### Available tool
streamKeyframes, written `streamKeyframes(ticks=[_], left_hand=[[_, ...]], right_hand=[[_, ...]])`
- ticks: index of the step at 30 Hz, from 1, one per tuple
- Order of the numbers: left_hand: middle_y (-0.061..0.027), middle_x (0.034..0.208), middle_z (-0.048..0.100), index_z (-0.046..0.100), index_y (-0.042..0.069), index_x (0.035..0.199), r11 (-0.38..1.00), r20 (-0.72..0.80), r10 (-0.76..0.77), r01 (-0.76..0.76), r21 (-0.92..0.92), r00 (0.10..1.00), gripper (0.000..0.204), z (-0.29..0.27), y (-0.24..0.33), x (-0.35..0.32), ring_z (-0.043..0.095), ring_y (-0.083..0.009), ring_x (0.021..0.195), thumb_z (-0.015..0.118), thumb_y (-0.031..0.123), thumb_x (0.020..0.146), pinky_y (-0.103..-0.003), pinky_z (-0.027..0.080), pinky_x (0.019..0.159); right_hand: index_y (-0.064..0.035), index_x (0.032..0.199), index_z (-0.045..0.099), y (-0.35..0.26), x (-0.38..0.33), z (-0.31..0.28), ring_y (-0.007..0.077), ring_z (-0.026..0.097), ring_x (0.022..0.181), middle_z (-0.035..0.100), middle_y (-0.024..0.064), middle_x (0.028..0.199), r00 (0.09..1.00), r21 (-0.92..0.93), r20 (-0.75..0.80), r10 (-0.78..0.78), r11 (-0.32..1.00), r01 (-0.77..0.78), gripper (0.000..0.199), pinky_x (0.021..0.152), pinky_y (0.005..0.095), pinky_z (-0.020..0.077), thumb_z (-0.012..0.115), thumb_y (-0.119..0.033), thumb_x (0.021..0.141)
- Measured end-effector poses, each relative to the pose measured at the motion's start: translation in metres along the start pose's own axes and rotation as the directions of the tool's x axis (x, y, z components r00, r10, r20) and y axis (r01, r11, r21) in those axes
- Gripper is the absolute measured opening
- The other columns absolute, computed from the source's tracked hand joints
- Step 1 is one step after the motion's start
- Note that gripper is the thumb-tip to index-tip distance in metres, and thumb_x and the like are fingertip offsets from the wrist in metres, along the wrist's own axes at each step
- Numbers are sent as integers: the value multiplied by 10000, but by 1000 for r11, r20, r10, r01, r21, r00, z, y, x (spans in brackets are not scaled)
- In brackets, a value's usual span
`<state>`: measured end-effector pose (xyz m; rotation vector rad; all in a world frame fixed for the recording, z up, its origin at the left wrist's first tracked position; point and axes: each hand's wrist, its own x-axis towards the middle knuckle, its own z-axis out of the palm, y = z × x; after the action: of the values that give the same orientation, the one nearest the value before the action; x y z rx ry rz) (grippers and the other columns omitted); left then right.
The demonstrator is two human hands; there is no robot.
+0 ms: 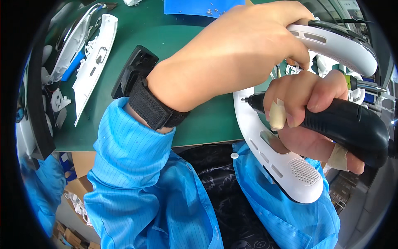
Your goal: Assembling components of a neck massager, including snapping casing parts and using a power screwdriver.
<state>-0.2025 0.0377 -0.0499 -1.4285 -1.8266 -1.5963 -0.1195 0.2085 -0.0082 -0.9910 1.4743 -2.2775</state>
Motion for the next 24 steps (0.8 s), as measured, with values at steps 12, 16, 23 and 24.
streamKeyframes(ticks=[12,16,23,24], left_hand=[[-120,1257,629,784,131,967,979,-104,-32,52,196,994,254,8,11,1,645,-316,1084,729,27,741,-357,553,885],[-109,1255,636,785,140,1005,985,-105,-69,85,150,992,332,9,14,4,645,-321,1092,689,-17,729,-359,548,907],[-143,1268,624,799,170,1060,974,-63,-90,101,203,994,492,6,16,9,627,-351,1121,666,-133,697,-371,525,927],[-146,1278,623,798,178,1088,964,-42,-139,145,221,989,523,6,16,8,626,-352,1139,652,-143,702,-372,520,946]], right_hand=[[-17,1179,508,2,-2,1,253,610,745,592,128,894,999,49,-47,-21,999,24,934,700,398,459,767,-771,691],[-5,1180,513,11,-6,-4,247,603,700,591,129,866,991,8,-106,-88,996,89,921,663,380,475,702,-794,744],[-8,1232,529,-60,3,-12,190,539,629,557,77,832,947,-38,-211,-243,970,241,917,564,343,444,574,-826,822],[-7,1231,533,-68,-2,-19,191,541,639,555,79,834,924,-126,-267,-274,960,249,912,566,338,443,551,-828,834]])
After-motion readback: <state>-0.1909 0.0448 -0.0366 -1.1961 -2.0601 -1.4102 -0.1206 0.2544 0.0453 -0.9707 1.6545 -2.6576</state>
